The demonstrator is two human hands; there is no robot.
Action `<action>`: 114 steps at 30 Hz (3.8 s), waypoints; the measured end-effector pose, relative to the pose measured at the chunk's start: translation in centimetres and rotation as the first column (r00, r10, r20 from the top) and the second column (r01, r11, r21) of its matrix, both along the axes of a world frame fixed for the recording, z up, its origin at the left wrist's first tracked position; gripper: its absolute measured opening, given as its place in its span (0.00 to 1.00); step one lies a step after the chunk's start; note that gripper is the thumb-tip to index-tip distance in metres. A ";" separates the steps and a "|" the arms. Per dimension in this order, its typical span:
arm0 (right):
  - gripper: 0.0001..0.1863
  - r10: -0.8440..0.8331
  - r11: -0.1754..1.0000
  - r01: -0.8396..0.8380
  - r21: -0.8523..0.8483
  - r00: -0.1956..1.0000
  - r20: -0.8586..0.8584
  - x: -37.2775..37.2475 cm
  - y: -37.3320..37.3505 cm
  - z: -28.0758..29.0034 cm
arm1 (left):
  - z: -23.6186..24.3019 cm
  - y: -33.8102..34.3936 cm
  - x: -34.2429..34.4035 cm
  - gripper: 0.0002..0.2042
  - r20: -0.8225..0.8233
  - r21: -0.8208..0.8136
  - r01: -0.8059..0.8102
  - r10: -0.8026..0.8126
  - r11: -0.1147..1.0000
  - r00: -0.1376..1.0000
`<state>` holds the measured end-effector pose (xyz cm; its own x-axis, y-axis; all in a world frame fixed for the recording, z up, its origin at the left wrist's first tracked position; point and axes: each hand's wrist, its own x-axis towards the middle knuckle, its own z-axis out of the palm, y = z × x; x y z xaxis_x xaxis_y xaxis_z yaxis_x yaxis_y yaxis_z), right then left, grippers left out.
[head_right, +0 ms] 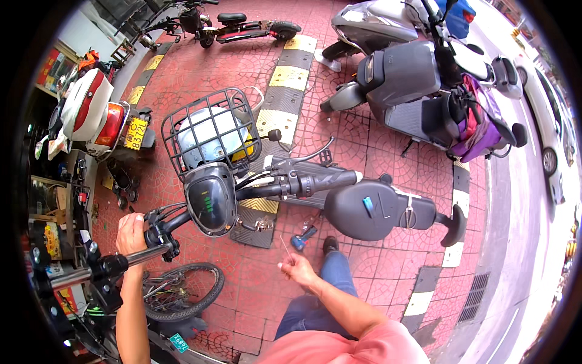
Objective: The person unscrews the front panel of a scooter using a screwdriver, manipulates the seat, retrieves a pair of pliers and a hammer from a repair shop, and uses the tools to work on components located on the ground.
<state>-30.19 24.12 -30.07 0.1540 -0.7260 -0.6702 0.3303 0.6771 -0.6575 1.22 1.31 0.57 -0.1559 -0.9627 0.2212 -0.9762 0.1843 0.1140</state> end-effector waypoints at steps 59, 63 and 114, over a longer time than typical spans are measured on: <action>0.09 0.456 0.316 -0.835 -0.450 0.550 -0.700 -12.5 -30.6 27.0 | -15.8 5.0 -27.3 0.20 -0.164 0.023 0.351 0.349 0.936 -0.922; 0.10 0.359 0.274 -0.884 -0.379 0.460 -0.812 -12.6 -29.5 28.2 | -15.3 4.9 -27.3 0.22 -0.172 0.007 0.361 0.357 0.932 -0.918; 0.10 0.238 0.145 -0.973 -0.181 0.212 -0.948 -13.7 -27.9 28.4 | -20.1 3.3 -28.3 0.12 -0.335 0.186 0.548 0.577 0.816 -0.745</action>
